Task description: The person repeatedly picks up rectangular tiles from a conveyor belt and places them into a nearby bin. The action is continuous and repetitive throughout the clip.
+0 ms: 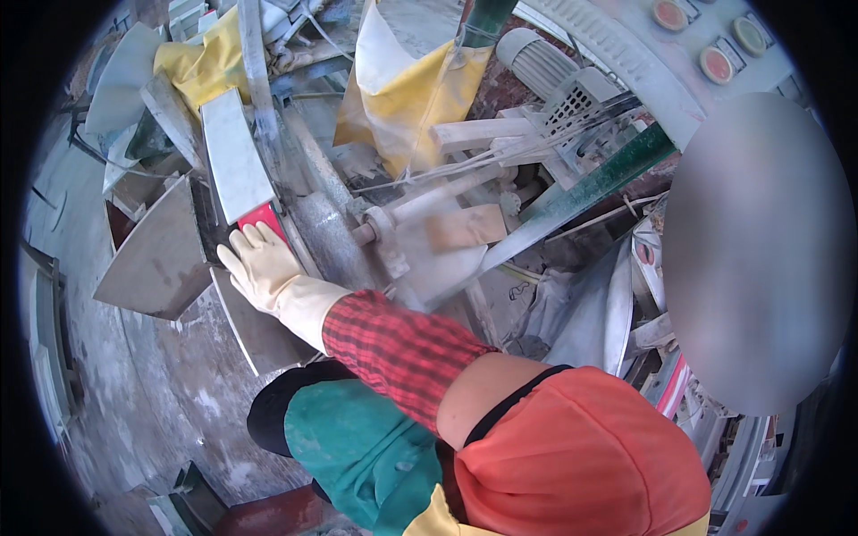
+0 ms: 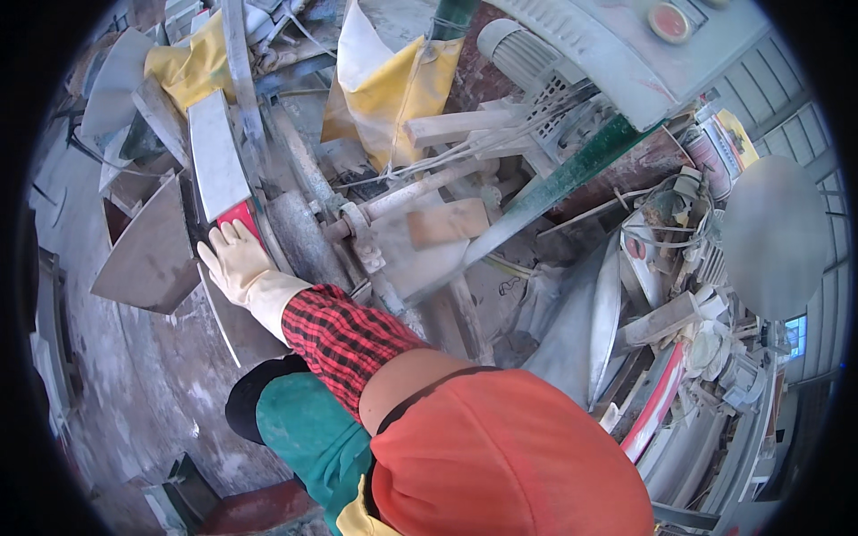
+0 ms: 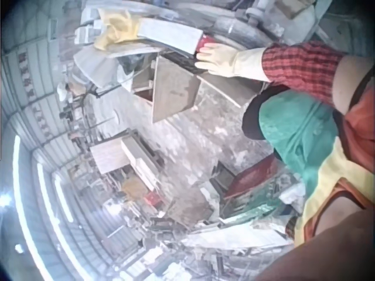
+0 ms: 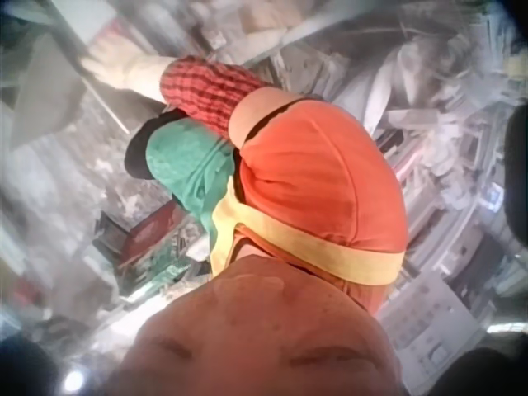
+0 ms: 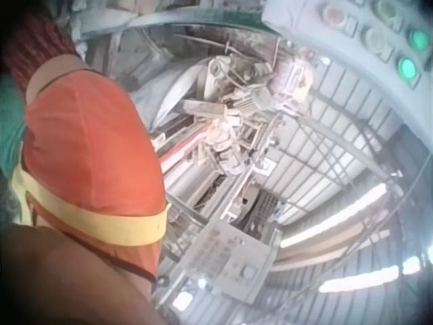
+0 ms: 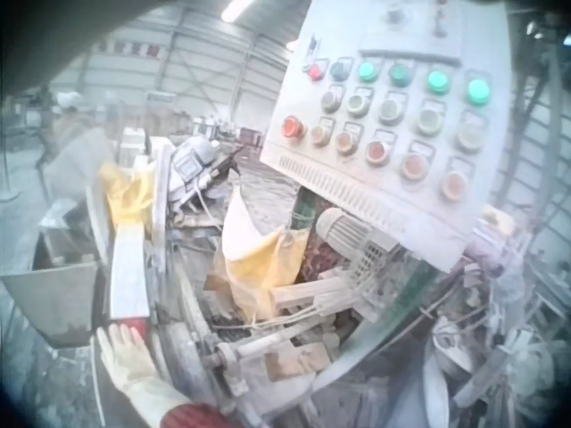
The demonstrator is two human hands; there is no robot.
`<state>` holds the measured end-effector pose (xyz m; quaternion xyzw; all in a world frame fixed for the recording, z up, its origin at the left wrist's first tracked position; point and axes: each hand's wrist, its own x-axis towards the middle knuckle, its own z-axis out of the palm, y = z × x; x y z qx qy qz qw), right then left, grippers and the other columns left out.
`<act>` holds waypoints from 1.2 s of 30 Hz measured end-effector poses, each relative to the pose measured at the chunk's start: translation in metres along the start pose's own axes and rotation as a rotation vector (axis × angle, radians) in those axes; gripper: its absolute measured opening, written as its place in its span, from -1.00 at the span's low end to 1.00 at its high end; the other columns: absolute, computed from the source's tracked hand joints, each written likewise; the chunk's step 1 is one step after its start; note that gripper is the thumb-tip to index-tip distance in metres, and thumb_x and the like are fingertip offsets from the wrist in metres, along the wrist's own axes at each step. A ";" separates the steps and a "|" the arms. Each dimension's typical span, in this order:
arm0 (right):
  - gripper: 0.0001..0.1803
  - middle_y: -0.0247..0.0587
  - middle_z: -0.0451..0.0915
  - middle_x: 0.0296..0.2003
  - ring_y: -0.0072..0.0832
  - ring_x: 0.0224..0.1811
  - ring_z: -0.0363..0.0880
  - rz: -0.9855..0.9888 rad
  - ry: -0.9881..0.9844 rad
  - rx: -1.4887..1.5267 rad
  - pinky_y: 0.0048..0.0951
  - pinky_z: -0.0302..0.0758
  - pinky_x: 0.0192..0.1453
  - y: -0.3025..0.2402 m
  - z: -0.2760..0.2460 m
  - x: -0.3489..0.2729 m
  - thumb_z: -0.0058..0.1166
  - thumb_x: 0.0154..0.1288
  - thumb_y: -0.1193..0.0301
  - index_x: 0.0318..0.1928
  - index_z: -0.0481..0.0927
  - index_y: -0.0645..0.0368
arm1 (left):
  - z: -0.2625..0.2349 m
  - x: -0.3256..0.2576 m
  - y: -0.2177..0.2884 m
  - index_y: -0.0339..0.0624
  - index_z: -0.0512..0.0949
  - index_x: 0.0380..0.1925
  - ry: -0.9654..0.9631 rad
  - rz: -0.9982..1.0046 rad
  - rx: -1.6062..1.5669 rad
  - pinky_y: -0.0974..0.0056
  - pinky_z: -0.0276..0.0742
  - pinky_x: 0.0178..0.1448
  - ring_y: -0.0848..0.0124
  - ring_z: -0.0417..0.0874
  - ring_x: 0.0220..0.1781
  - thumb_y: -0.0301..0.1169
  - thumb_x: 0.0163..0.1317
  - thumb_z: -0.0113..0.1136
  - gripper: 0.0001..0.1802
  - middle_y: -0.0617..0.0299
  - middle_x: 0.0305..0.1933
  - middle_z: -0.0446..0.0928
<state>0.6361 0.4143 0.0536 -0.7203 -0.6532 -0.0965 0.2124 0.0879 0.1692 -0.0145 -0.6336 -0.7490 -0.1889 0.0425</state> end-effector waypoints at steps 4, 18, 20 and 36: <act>-0.42 0.00 0.41 0.33 -0.05 0.48 0.26 0.004 -0.144 0.044 -0.01 0.04 0.62 -0.007 0.006 -0.002 -0.09 0.51 0.13 0.46 0.40 0.01 | -0.002 -0.004 -0.003 -0.30 0.52 0.24 0.014 0.007 0.011 0.03 0.33 0.47 0.01 0.49 0.32 -0.28 0.59 -0.09 -0.59 -0.14 0.27 0.52; -0.47 -0.16 0.48 0.12 -0.17 0.33 0.35 -0.049 0.022 -0.097 -0.09 0.18 0.53 -0.009 0.012 -0.020 0.05 0.40 0.12 0.32 0.53 0.00 | 0.008 -0.010 -0.002 -0.33 0.55 0.19 0.031 -0.015 0.016 0.03 0.40 0.41 0.01 0.54 0.26 -0.31 0.57 -0.03 -0.62 -0.15 0.21 0.56; -0.46 -0.15 0.47 0.14 -0.15 0.35 0.35 -0.045 0.012 -0.082 -0.08 0.17 0.55 -0.009 0.013 -0.022 0.05 0.41 0.12 0.33 0.52 0.00 | 0.004 -0.011 -0.006 -0.33 0.56 0.19 0.038 -0.014 0.033 0.03 0.41 0.41 0.00 0.55 0.25 -0.31 0.57 -0.02 -0.62 -0.15 0.20 0.57; -0.43 -0.12 0.44 0.30 -0.02 0.52 0.22 -0.072 -0.030 -0.007 -0.01 0.01 0.66 -0.013 0.021 -0.042 -0.03 0.47 0.13 0.42 0.44 0.01 | -0.012 -0.023 -0.024 -0.36 0.59 0.13 0.068 -0.027 0.092 0.03 0.48 0.35 0.00 0.61 0.18 -0.34 0.55 0.04 -0.66 -0.17 0.13 0.62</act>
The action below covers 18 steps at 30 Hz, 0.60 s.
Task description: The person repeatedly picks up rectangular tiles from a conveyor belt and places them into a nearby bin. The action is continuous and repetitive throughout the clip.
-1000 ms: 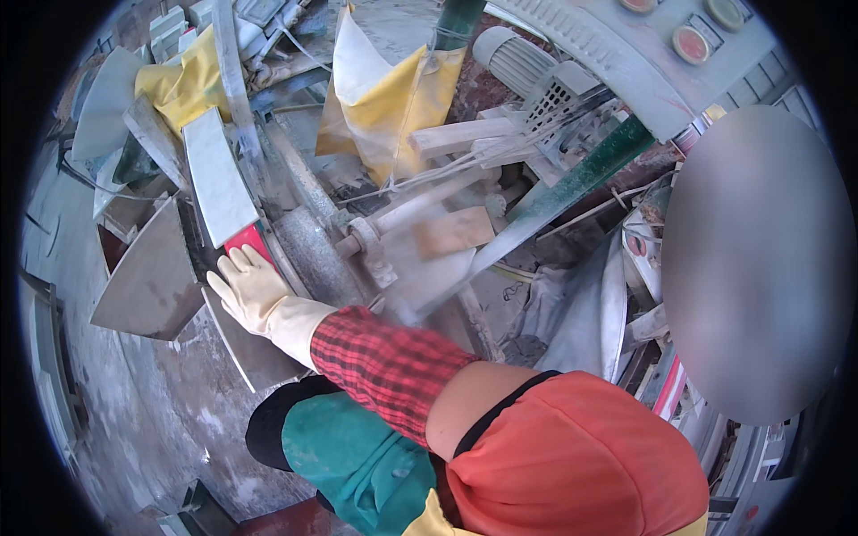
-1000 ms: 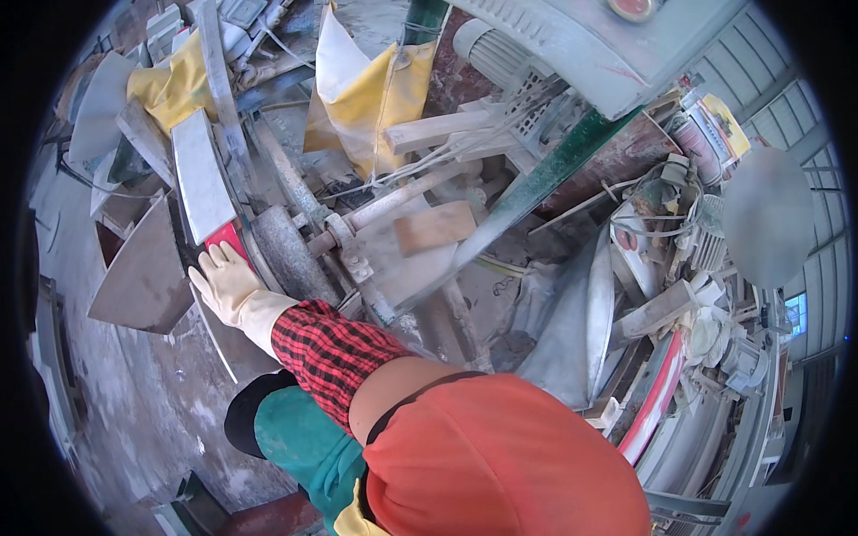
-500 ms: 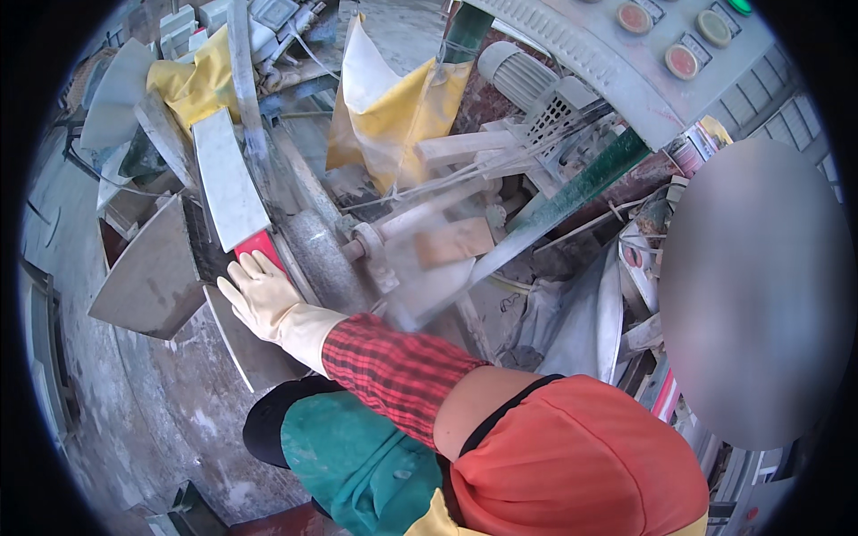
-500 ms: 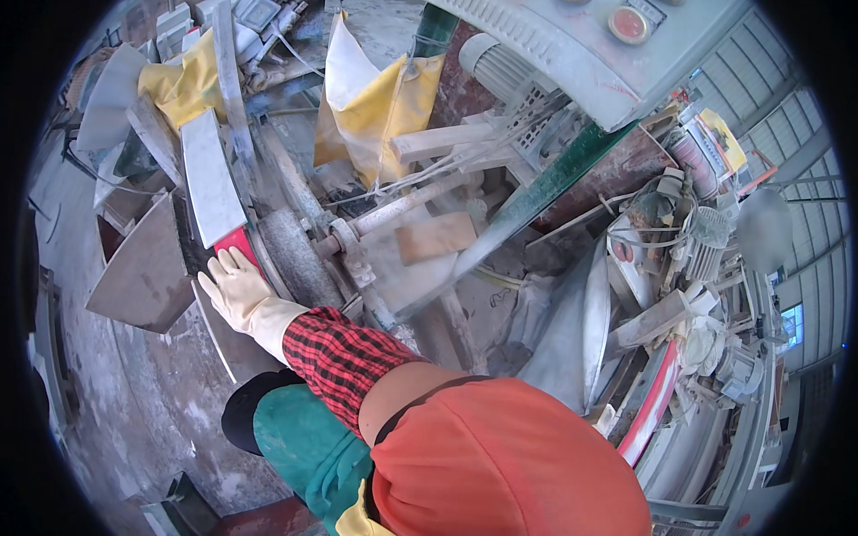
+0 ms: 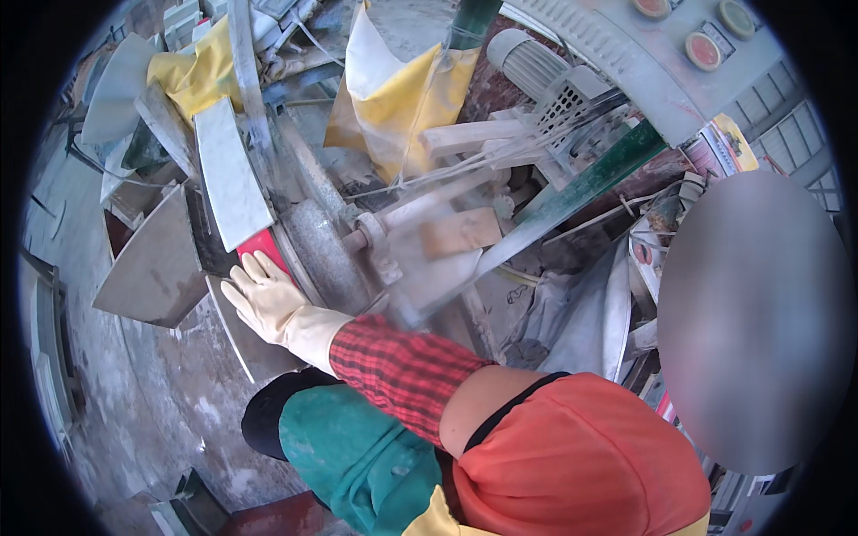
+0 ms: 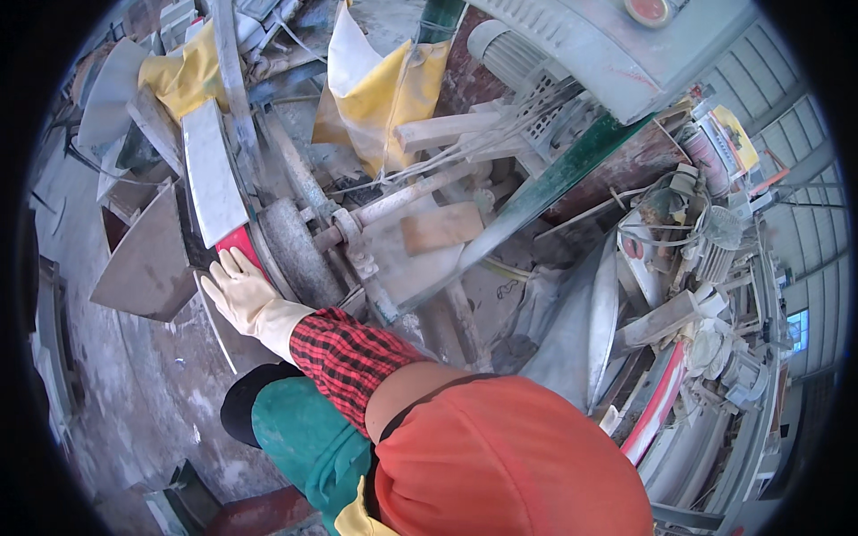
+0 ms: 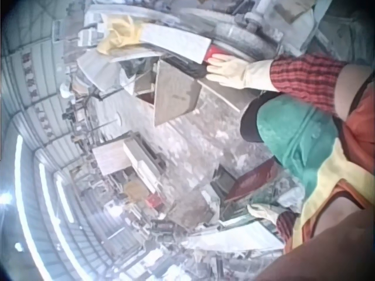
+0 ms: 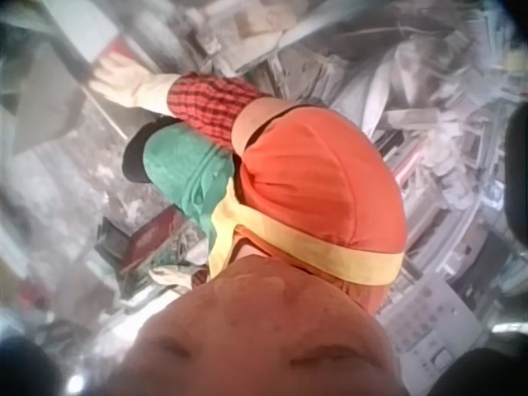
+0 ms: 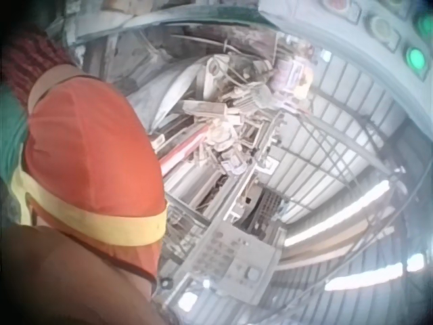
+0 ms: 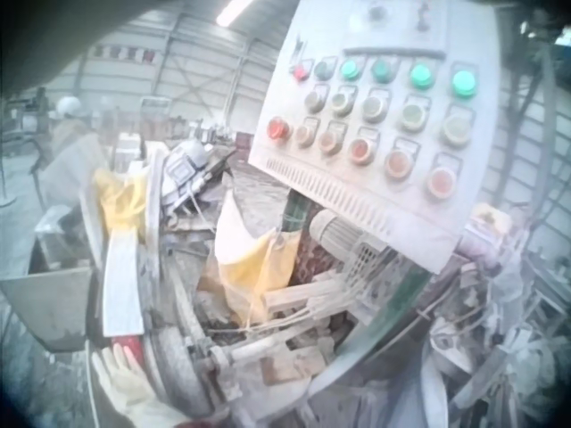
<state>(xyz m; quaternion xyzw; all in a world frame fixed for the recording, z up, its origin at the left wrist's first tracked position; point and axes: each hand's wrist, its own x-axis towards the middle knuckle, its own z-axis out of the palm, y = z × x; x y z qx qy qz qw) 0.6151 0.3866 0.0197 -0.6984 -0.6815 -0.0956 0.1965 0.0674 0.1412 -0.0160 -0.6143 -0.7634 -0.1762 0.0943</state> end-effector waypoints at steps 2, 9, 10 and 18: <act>-0.42 -0.13 0.44 0.31 -0.02 0.52 0.22 0.003 -0.024 -0.004 -0.01 0.01 0.67 0.000 0.000 -0.002 -0.04 0.48 0.13 0.43 0.44 0.02 | -0.005 -0.002 -0.002 -0.37 0.60 0.13 0.000 -0.002 0.012 0.03 0.49 0.34 0.00 0.62 0.17 -0.35 0.55 0.05 -0.66 -0.17 0.13 0.62; -0.38 0.05 0.32 0.46 0.13 0.61 0.06 -0.014 -0.147 0.108 0.07 -0.18 0.70 -0.001 -0.003 -0.009 -0.25 0.52 0.24 0.52 0.28 0.13 | -0.020 -0.009 -0.022 -0.38 0.61 0.10 -0.007 -0.025 0.001 0.03 0.52 0.31 0.00 0.65 0.14 -0.36 0.55 0.08 -0.67 -0.17 0.10 0.64; -0.38 0.05 0.32 0.46 0.13 0.61 0.06 -0.017 -0.150 0.113 0.07 -0.18 0.71 -0.003 -0.004 -0.010 -0.26 0.52 0.24 0.52 0.28 0.13 | -0.015 -0.007 -0.027 -0.35 0.68 -0.08 0.138 0.152 0.058 0.08 0.63 0.09 0.04 0.71 -0.13 -0.48 0.50 0.14 -0.81 -0.08 -0.15 0.70; -0.44 -0.06 0.40 0.36 0.09 0.56 0.14 -0.050 -0.003 0.052 0.05 -0.09 0.68 -0.004 0.014 -0.023 -0.10 0.50 0.20 0.43 0.43 0.06 | -0.012 -0.016 -0.031 -0.32 0.68 -0.06 0.120 0.207 0.297 0.06 0.61 0.14 0.06 0.67 -0.09 -0.45 0.51 0.15 -0.80 -0.07 -0.14 0.68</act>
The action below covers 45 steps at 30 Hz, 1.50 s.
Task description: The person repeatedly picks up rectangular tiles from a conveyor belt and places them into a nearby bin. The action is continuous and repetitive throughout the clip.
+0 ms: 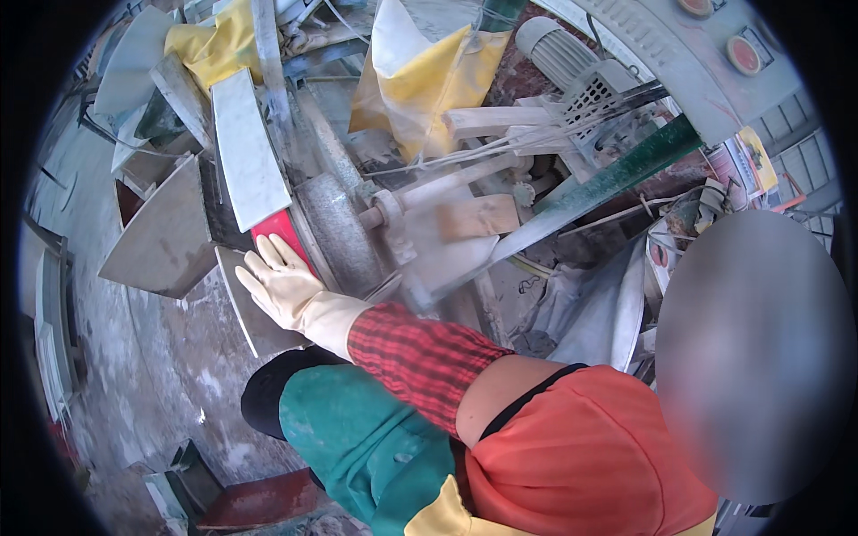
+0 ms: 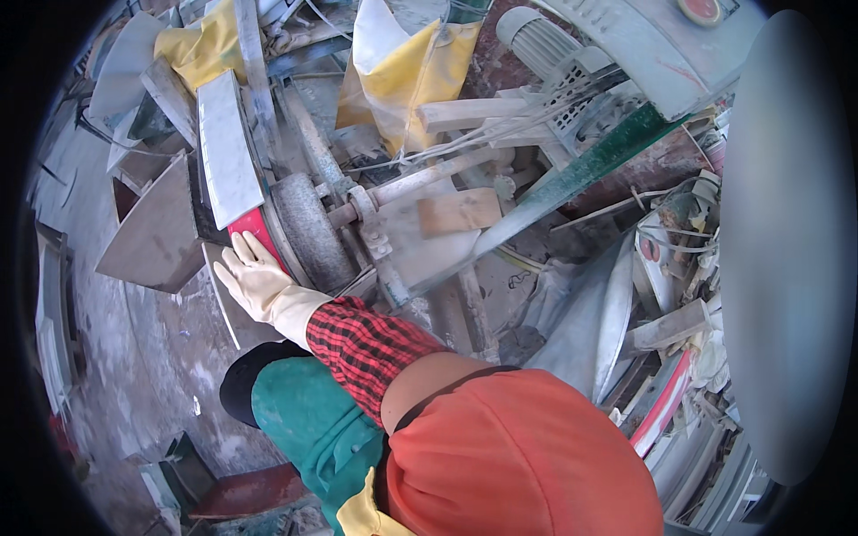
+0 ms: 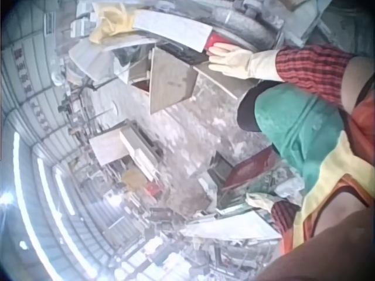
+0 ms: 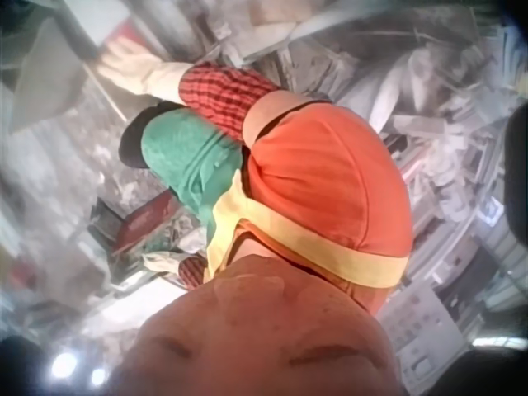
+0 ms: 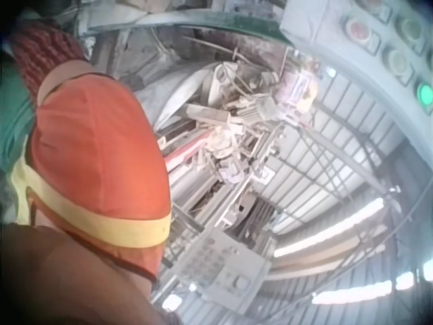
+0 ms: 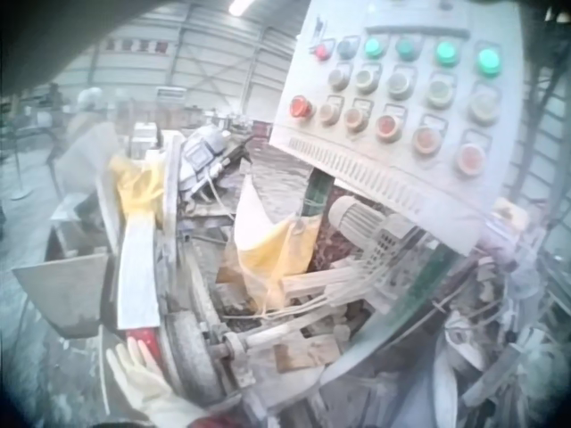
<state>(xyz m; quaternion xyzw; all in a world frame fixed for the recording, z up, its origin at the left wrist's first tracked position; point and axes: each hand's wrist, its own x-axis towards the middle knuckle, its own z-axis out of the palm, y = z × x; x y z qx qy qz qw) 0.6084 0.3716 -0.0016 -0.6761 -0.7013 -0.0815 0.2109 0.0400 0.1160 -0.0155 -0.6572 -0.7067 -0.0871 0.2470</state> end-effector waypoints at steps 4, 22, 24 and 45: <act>-0.45 -0.02 0.40 0.36 0.14 0.55 0.14 -0.014 -0.002 0.008 0.09 -0.08 0.67 0.002 -0.003 -0.005 -0.09 0.49 0.20 0.42 0.44 0.07 | -0.034 0.018 0.038 -0.31 0.66 -0.01 0.071 0.141 0.054 0.03 0.57 0.22 0.04 0.65 0.00 -0.40 0.54 0.10 -0.77 -0.08 -0.06 0.65; -0.32 -0.02 0.54 0.15 0.03 0.30 0.40 -0.039 0.090 0.214 0.02 0.37 0.33 0.015 -0.063 0.030 0.37 0.10 0.21 0.24 0.51 0.09 | -0.010 0.010 0.029 -0.22 0.62 0.03 0.019 -0.670 -0.512 0.01 0.22 0.56 -0.07 0.41 0.45 -0.44 0.49 0.07 -0.77 -0.18 0.28 0.54; -0.20 -0.03 0.48 0.25 0.00 0.36 0.35 0.146 0.129 0.059 -0.02 0.35 0.40 0.028 -0.060 0.067 0.43 0.03 0.08 0.29 0.50 0.06 | -0.002 0.004 0.021 -0.22 0.63 0.00 0.041 -0.644 -0.431 -0.01 0.25 0.56 -0.02 0.51 0.37 -0.53 0.40 0.13 -0.78 -0.05 0.15 0.61; -0.39 -0.10 0.59 0.21 -0.09 0.18 0.56 1.218 -0.001 1.027 -0.11 0.54 0.23 0.005 -0.119 0.178 0.38 -0.06 0.35 0.14 0.66 -0.05 | -0.018 0.009 0.014 -0.23 0.67 -0.20 0.184 -0.593 -0.469 -0.07 0.34 0.47 -0.07 0.63 0.19 -0.51 0.28 0.24 -0.88 -0.02 -0.11 0.71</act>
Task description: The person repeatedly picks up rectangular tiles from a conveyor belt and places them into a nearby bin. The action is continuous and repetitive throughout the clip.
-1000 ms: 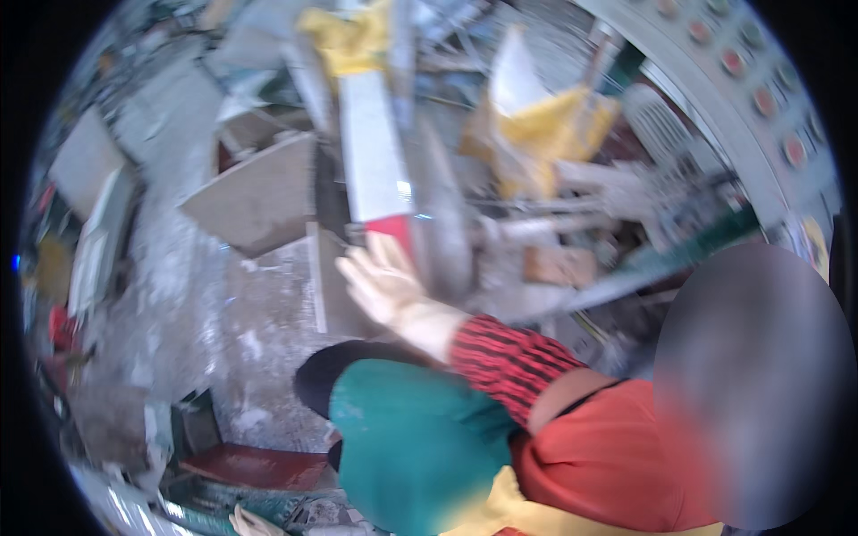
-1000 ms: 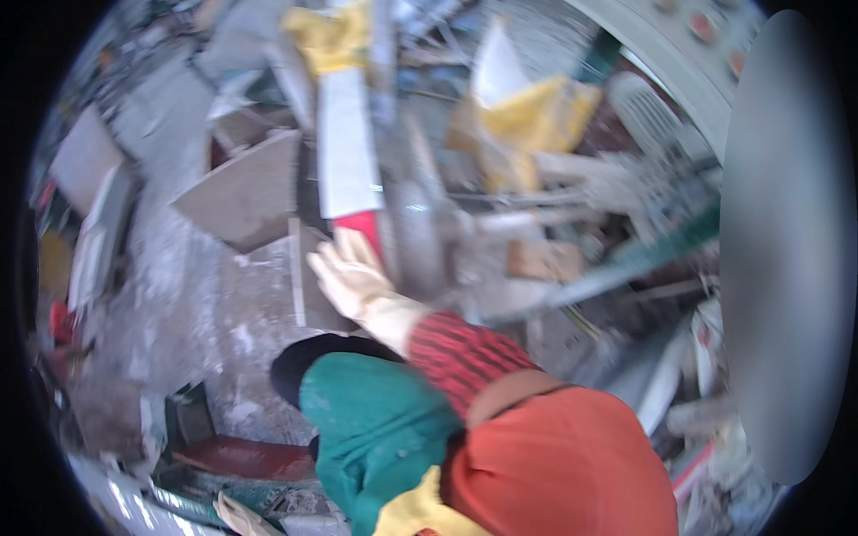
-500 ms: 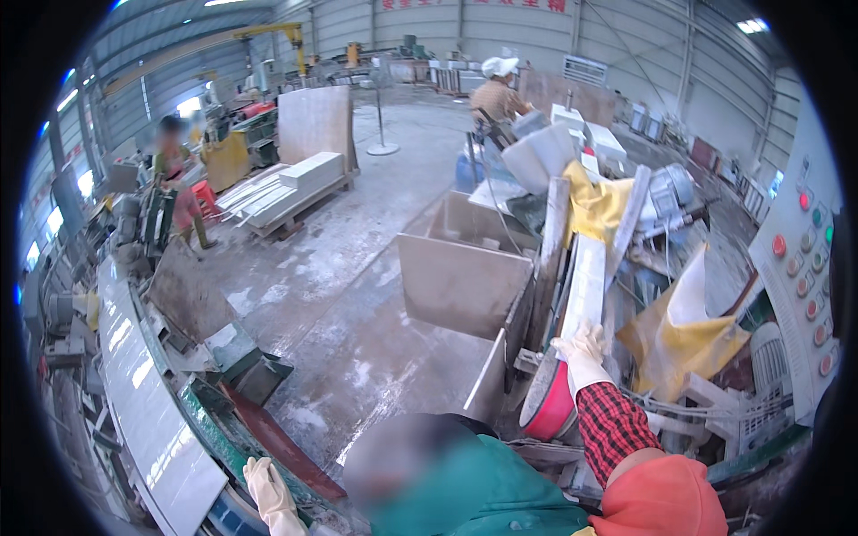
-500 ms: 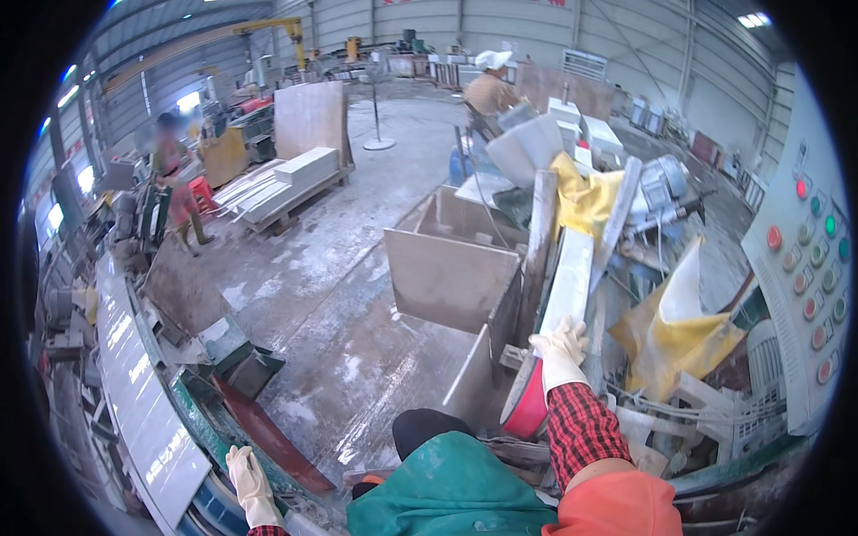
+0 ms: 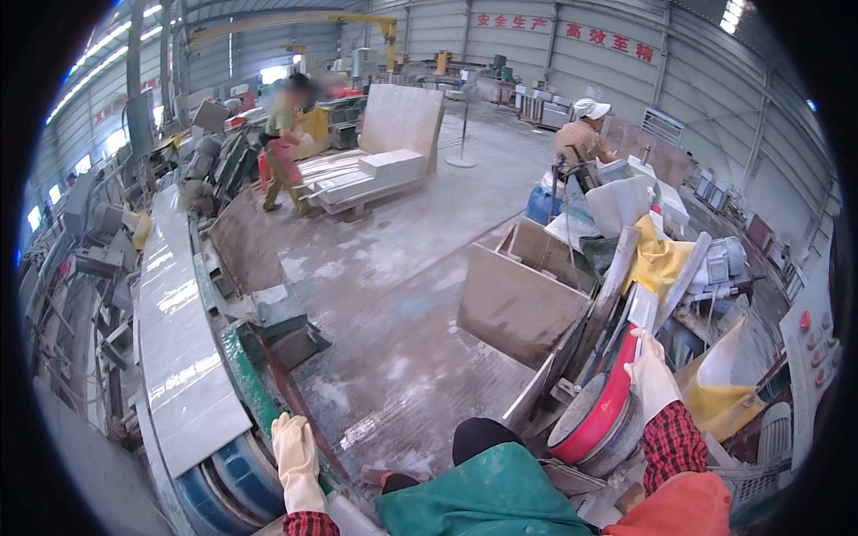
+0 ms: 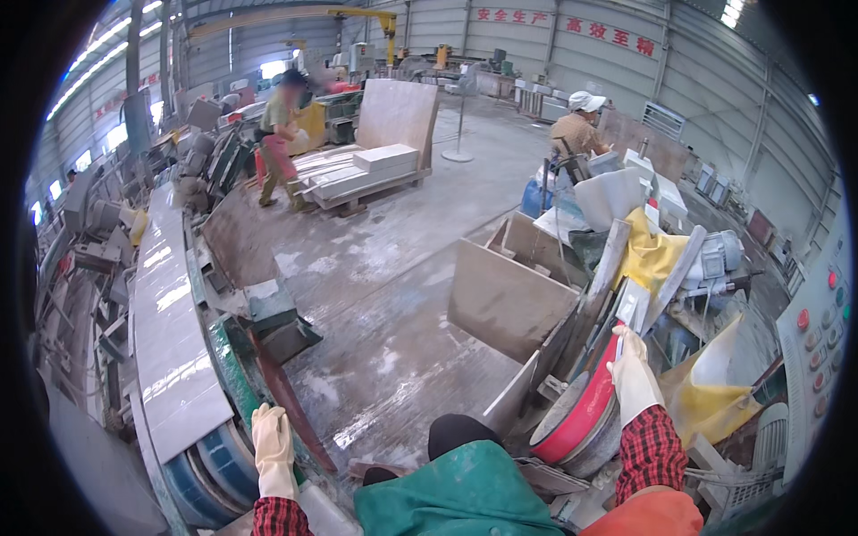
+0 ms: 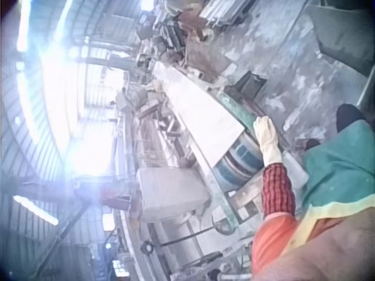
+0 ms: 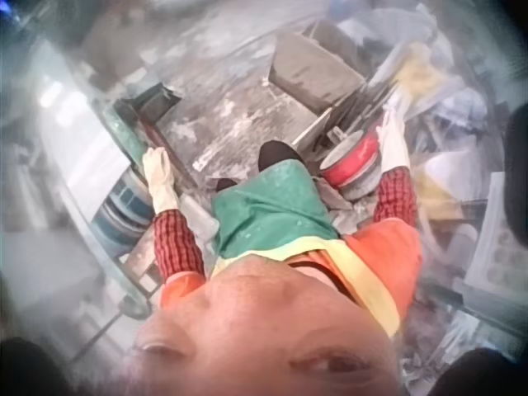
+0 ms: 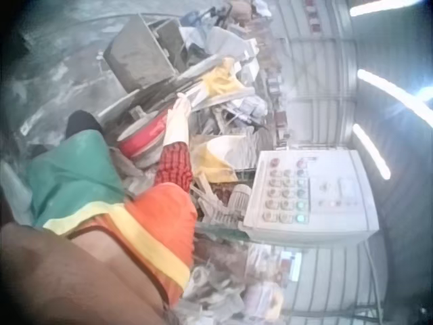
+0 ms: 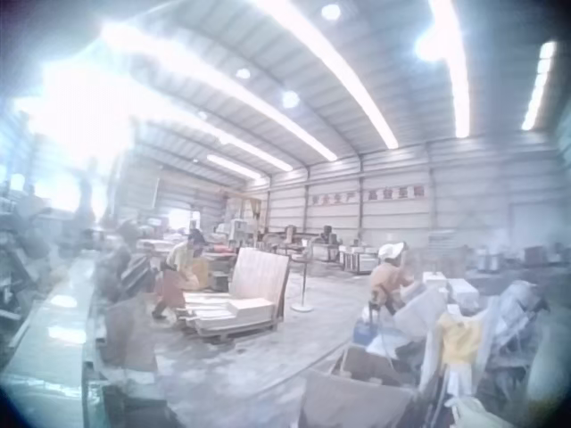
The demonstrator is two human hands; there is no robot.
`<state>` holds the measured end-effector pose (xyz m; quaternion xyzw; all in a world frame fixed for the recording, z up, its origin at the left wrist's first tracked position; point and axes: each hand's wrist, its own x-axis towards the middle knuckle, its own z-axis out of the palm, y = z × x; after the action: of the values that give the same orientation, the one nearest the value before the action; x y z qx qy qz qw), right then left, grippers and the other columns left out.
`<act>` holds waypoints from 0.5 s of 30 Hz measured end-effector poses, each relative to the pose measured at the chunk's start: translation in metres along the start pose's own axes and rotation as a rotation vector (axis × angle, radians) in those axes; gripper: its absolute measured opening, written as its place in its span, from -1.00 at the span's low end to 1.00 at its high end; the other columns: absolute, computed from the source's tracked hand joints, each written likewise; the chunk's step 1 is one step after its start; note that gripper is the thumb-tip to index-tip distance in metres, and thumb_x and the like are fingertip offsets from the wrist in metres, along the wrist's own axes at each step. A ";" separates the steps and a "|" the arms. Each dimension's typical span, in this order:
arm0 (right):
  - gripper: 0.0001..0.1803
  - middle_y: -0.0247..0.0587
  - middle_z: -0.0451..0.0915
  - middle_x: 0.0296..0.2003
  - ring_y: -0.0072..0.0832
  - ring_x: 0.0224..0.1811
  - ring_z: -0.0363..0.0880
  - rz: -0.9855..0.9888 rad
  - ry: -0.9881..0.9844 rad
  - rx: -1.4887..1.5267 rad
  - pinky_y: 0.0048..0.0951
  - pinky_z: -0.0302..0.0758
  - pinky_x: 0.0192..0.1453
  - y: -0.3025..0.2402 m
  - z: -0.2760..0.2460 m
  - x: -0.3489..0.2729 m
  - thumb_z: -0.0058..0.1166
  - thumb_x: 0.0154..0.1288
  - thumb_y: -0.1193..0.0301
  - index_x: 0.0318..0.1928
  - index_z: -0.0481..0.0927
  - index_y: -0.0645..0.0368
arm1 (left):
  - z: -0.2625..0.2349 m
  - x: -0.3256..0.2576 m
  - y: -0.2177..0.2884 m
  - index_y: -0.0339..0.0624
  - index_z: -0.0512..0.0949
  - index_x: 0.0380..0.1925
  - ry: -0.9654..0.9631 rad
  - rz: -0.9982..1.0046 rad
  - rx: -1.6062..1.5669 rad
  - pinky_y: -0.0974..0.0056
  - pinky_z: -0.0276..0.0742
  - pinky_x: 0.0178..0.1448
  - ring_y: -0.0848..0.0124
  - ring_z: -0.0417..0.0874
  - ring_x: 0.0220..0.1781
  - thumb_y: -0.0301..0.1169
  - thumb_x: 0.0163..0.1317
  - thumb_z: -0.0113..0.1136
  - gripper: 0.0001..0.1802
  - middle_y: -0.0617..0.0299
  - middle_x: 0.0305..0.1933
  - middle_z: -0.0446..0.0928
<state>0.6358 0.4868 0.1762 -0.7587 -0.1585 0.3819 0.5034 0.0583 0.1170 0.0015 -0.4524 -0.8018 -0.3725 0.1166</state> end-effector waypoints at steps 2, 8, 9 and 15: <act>-0.46 -0.17 0.67 -0.01 -0.34 -0.07 0.63 -0.398 -0.179 -0.159 -0.38 0.60 -0.07 0.013 0.001 0.012 0.33 0.01 0.44 0.11 0.67 0.09 | 0.008 0.002 0.004 -0.23 0.68 -0.17 0.012 0.000 -0.007 -0.07 0.36 0.45 -0.07 0.63 0.20 -0.50 0.29 0.24 -0.86 -0.01 -0.08 0.71; -0.16 -0.19 0.64 0.05 -0.38 0.05 0.60 -0.649 -0.793 -0.376 -0.37 0.52 0.09 0.023 0.098 -0.064 0.43 -0.14 0.46 0.31 0.56 0.12 | 0.014 0.020 0.034 -0.23 0.67 -0.03 0.064 -0.020 -0.083 0.03 0.46 0.35 -0.04 0.61 0.18 -0.51 0.36 0.17 -0.78 0.01 0.01 0.69; -0.09 -0.14 0.62 0.16 -0.29 0.18 0.60 -0.759 -0.891 -0.477 -0.32 0.53 0.24 0.025 0.116 -0.073 0.47 -0.18 0.41 0.35 0.53 0.09 | 0.022 0.028 0.047 -0.25 0.67 0.00 0.066 -0.033 -0.172 0.09 0.47 0.34 0.03 0.62 0.17 -0.48 0.42 0.15 -0.77 0.00 0.02 0.69; -0.11 -0.20 0.51 0.35 -0.16 0.32 0.53 -1.589 -1.363 -0.707 -0.31 0.52 0.39 0.054 0.201 -0.223 0.48 -0.20 0.34 0.31 0.55 -0.04 | 0.024 0.073 0.171 -0.13 0.34 0.44 -0.190 -0.894 -1.488 0.12 0.52 0.36 0.27 0.57 0.32 -0.19 0.55 0.11 -0.45 0.14 0.36 0.54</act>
<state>0.3325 0.4529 0.1813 -0.1724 -0.9452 0.2210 0.1673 0.1603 0.2337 0.1073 -0.0834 -0.4592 -0.7709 -0.4334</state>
